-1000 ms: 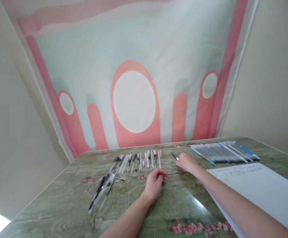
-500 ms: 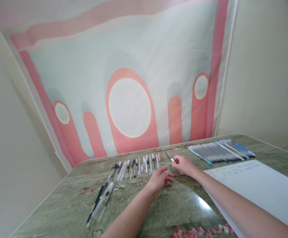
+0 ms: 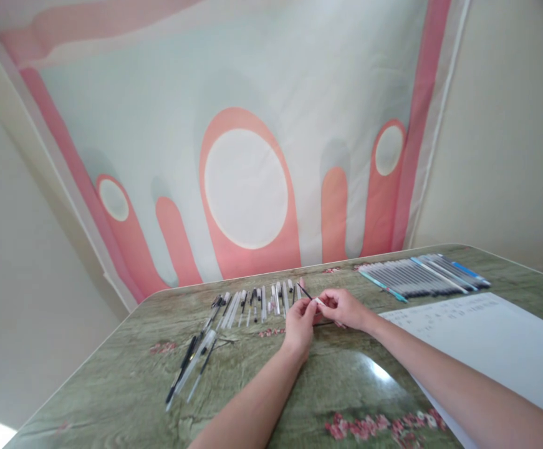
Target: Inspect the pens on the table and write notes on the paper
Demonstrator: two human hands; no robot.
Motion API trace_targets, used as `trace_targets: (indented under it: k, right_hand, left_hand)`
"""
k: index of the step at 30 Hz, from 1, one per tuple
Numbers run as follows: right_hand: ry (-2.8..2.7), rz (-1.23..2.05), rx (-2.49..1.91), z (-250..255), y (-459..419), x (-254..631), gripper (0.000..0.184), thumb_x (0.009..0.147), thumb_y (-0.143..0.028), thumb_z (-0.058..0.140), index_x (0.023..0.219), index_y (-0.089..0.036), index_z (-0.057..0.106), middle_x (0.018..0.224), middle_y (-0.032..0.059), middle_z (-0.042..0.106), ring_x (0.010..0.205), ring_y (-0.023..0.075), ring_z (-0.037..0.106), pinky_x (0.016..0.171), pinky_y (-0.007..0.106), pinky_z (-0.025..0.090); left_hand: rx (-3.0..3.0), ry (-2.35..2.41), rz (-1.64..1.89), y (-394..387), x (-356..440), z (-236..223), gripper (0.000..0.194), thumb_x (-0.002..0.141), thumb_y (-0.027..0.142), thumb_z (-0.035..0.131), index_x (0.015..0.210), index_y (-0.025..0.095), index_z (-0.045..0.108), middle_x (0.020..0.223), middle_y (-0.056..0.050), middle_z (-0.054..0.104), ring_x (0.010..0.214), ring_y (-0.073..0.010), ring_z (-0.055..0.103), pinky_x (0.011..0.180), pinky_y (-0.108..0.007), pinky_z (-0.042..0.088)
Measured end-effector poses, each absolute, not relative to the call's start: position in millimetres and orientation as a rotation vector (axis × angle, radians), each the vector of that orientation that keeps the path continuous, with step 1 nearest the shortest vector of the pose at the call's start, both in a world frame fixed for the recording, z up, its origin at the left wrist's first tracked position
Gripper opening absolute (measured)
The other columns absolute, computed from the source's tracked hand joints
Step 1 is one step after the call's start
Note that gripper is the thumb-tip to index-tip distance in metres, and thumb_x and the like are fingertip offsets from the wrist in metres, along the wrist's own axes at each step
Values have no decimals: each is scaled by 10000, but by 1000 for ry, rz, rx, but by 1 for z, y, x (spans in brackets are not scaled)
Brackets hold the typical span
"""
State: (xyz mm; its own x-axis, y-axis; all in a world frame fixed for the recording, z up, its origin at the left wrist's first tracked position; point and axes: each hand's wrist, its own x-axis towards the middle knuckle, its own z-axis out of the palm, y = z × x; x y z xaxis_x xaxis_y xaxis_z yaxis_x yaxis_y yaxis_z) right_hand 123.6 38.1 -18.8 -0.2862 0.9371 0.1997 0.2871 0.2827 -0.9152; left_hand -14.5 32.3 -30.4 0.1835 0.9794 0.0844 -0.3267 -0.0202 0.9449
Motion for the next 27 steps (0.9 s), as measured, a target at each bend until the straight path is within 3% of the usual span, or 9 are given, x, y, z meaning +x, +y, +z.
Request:
trace_targets:
  k: [4, 9, 16, 27]
  right_hand:
    - [-1632, 1206, -1032, -14, 40, 130, 305, 734, -448, 502, 786, -151, 546, 482, -74, 459, 319, 44, 385, 326, 163, 300]
    - [-1571, 1419, -1010, -15, 47, 146, 364, 708, -453, 552, 814, -112, 620, 499, -61, 437, 363, 24, 301, 345, 172, 196]
    - [-1732, 1402, -963, -11, 44, 146, 325, 708, -441, 564, 696, -122, 623, 482, -58, 420, 368, 24, 259, 362, 204, 140]
    - [-1708, 1389, -982, -14, 45, 144, 306, 688, -434, 587, 716, -131, 624, 522, -50, 460, 381, 24, 270, 359, 200, 157]
  left_hand:
    - [1044, 773, 1333, 33, -18, -22, 254, 716, 361, 569, 808, 132, 509, 787, -37, 604, 755, -132, 582, 781, -311, 451]
    - [1048, 745, 1461, 36, -23, -15, 260, 738, 372, 542, 837, 136, 499, 815, -45, 599, 790, -135, 578, 770, -313, 461]
    - [1007, 705, 1472, 38, -19, -21, 253, 723, 358, 566, 831, 137, 506, 796, -42, 596, 788, -140, 583, 788, -330, 453]
    - [1210, 786, 1433, 35, -19, -21, 253, 718, 342, 573, 839, 121, 591, 806, -49, 622, 771, -135, 569, 790, -288, 425]
